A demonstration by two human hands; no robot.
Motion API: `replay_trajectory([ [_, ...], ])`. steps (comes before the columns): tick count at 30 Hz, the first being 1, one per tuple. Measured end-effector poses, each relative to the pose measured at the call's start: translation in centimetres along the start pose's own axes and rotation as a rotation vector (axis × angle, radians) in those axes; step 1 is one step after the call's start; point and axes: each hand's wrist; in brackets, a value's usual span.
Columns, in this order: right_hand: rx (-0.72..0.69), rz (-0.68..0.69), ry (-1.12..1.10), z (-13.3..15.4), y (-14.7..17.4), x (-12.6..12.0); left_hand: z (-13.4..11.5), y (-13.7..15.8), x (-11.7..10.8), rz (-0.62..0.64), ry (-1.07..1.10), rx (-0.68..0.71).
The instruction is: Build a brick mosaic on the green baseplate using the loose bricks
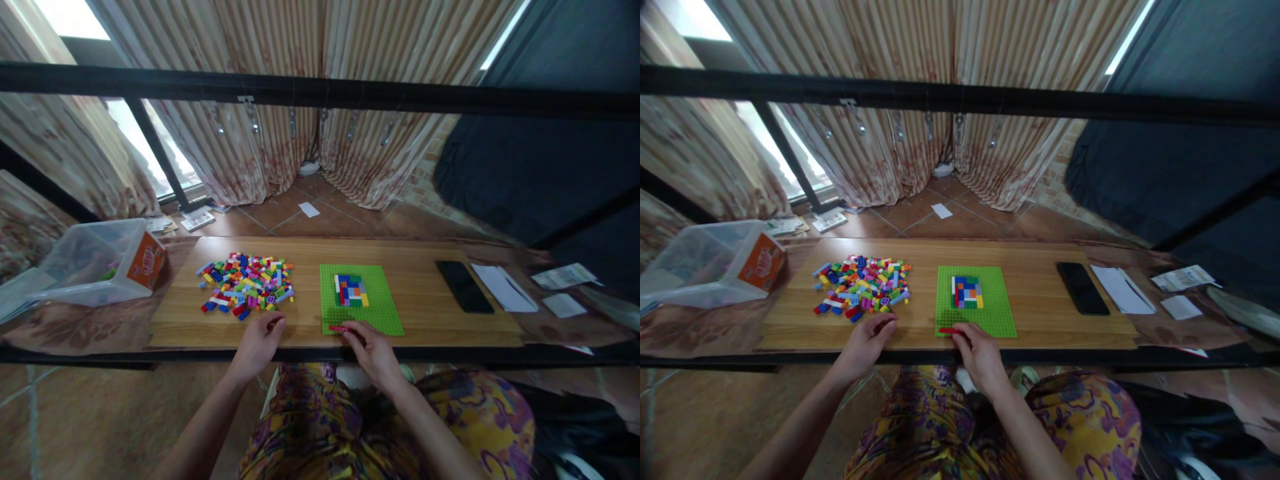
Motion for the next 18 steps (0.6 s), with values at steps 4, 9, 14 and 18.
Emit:
replay_trajectory([
  [4,0.059,-0.101,0.099,-2.0,-0.9,-2.7,-0.1,-1.6,-1.1,-0.034,-0.126,0.028],
  [9,0.006,-0.204,0.209,-3.7,-3.1,-4.6,-0.5,-3.0,-0.9,-0.047,-0.128,0.088],
  [14,-0.065,-0.165,0.265,-4.8,-4.7,-4.8,-1.3,-3.5,1.2,0.016,-0.108,0.172],
  [18,-0.102,-0.115,0.286,-5.1,-5.2,-4.8,-2.3,-4.3,3.5,0.077,-0.108,0.248],
])
Point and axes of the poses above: each hand's wrist, its own y-axis away from the middle knuckle, its own x-axis out of the palm, z = x × y, and after that the axes turned 12 degrees about z, right-handed
